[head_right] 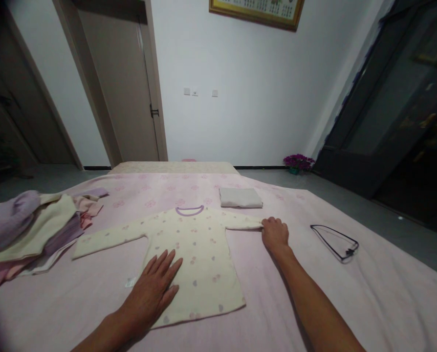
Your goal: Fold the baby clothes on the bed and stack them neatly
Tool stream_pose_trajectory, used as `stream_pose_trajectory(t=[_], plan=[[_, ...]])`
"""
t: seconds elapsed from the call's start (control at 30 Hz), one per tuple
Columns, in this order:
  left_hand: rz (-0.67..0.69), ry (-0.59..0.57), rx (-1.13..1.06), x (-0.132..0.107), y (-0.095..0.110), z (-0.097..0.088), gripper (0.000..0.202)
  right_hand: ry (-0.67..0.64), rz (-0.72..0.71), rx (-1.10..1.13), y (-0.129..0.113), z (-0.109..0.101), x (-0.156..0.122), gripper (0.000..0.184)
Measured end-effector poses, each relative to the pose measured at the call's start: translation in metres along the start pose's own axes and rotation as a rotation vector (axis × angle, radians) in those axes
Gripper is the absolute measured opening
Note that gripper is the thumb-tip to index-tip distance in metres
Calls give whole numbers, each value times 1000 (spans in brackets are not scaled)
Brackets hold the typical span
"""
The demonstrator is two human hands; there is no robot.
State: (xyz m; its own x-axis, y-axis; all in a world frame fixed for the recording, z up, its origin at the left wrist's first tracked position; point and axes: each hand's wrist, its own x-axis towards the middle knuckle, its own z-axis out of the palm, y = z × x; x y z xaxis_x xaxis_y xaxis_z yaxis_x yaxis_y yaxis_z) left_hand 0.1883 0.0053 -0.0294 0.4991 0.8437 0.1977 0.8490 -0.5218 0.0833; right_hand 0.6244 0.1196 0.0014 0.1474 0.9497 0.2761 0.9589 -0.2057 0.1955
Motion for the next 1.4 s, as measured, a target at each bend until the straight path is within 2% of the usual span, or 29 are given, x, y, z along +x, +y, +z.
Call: stream_pose_trajectory(t=[0.1, 0.17, 0.3, 0.47, 0.63, 0.73, 0.87, 0.97, 1.1, 1.2, 1.3, 1.4], plan=[[2, 10, 6, 0, -1, 1, 56, 0, 155, 107, 9, 4, 7, 35], [6, 9, 16, 0, -1, 1, 56, 23, 204, 231, 13, 6, 15, 41], [12, 10, 21, 0, -1, 2, 56, 56, 139, 340, 20, 14, 25, 51], [9, 15, 7, -1, -1, 2, 56, -64, 85, 204, 30, 23, 15, 55], [13, 23, -18, 0, -1, 0, 56, -67, 69, 129, 27, 12, 13, 44], [15, 29, -20, 0, -1, 1, 56, -44, 31, 103, 21, 1, 19, 45], [8, 0, -5, 0, -2, 3, 57, -50, 18, 163, 7, -13, 28, 48], [12, 21, 0, -1, -3, 4, 57, -91, -21, 310, -20, -16, 25, 53], [25, 43, 3, -1, -3, 6, 57, -165, -175, 364, -66, -4, 5, 58], [27, 44, -1, -2, -3, 4, 56, -214, -212, 341, -82, 9, -8, 63], [18, 23, -4, -1, -2, 1, 56, -239, -122, 267, -68, 18, -9, 65], [7, -4, -10, 0, 0, -1, 57, -249, -14, 195, -35, 24, -6, 66]])
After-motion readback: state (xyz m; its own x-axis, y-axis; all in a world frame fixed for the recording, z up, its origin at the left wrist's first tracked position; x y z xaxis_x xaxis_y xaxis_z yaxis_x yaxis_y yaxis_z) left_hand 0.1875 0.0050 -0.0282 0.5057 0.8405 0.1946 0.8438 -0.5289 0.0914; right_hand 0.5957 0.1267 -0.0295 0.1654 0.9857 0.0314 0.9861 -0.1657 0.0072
